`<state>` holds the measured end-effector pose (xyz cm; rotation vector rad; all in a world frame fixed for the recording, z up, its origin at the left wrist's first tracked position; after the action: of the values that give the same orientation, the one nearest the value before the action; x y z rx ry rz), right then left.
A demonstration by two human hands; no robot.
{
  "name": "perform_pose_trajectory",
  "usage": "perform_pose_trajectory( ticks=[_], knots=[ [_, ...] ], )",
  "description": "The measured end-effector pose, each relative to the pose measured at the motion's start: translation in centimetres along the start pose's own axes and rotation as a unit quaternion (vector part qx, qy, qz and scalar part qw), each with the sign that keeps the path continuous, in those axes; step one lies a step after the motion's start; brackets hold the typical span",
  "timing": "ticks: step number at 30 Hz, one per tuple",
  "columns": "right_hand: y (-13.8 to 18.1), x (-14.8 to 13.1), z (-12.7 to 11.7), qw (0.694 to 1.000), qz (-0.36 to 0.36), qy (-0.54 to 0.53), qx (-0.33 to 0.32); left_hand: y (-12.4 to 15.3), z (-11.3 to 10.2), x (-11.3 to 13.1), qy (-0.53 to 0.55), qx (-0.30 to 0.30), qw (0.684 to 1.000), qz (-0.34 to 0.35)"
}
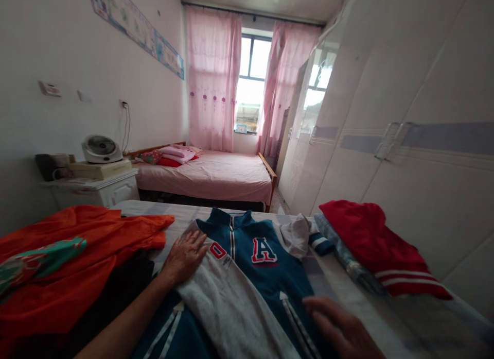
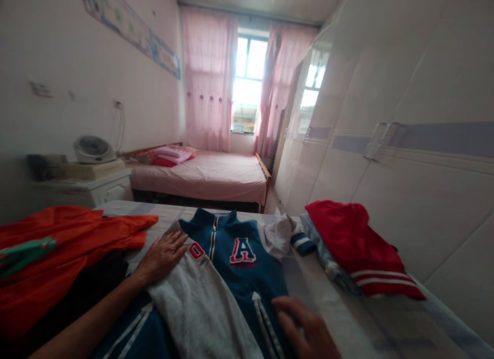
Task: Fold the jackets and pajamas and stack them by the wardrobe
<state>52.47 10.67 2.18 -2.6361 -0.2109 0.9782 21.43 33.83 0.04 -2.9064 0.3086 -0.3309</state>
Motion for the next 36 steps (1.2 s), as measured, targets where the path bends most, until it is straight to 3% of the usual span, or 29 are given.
perform_pose_trajectory(
  ticks=[2, 4, 9, 13, 18, 21, 23, 26, 29, 31, 33, 36],
  knots=[
    [-3.0, 3.2, -3.5, 0.994, 0.066, 0.075, 0.051, 0.0, 0.0, 0.1, -0.008, -0.004, 1.0, 0.003],
    [-6.1, 6.4, -5.4, 0.982, 0.113, 0.138, 0.06, -0.1, 0.1, 0.1, -0.02, -0.012, 1.0, 0.009],
    [-10.6, 12.7, -5.7, 0.958, 0.185, 0.19, 0.108, -0.3, 0.8, -0.3, -0.052, -0.042, 0.998, 0.017],
    [-10.9, 14.8, -4.5, 0.944, 0.208, 0.197, 0.16, -0.3, 0.9, -0.3, -0.063, -0.041, 0.997, 0.02],
    [-10.1, 15.0, -5.1, 0.935, 0.214, 0.195, 0.206, -0.3, 1.2, -0.4, -0.073, -0.048, 0.996, 0.02],
    [-10.5, 13.1, -5.8, 0.932, 0.189, 0.21, 0.228, -0.4, 1.2, -0.5, -0.057, -0.045, 0.997, 0.015],
    [-11.3, 10.2, -5.8, 0.935, 0.134, 0.22, 0.242, -0.4, 1.2, -0.5, -0.047, -0.044, 0.998, 0.014],
    [-12.1, 2.7, -4.7, 0.946, -0.049, 0.209, 0.242, -0.5, 1.1, -0.6, -0.039, -0.039, 0.998, 0.015],
    [-11.3, -5.6, -2.5, 0.938, -0.257, 0.149, 0.178, -0.5, 1.1, -0.6, -0.039, -0.036, 0.998, 0.023],
    [-10.3, -9.3, -1.6, 0.93, -0.332, 0.076, 0.139, -0.5, 1.2, -0.7, -0.038, -0.033, 0.998, 0.028],
    [-9.8, -10.5, -1.9, 0.928, -0.337, 0.007, 0.16, -0.6, 1.3, -0.9, -0.036, -0.03, 0.999, 0.026],
    [-10.4, -7.1, -2.5, 0.943, -0.232, -0.021, 0.239, -0.6, 1.5, -0.9, -0.037, -0.037, 0.998, 0.028]
  ],
)
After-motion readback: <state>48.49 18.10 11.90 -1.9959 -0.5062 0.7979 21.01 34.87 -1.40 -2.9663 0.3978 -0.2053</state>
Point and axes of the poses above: each hand's wrist, its own y-axis away from the middle knuckle, its own z-axis out of the palm, x = y × z, the point moved 7 cm from there along -y, towards the middle knuckle, and after that the axes turned 13 degrees about -z, right-handed, at the moved point
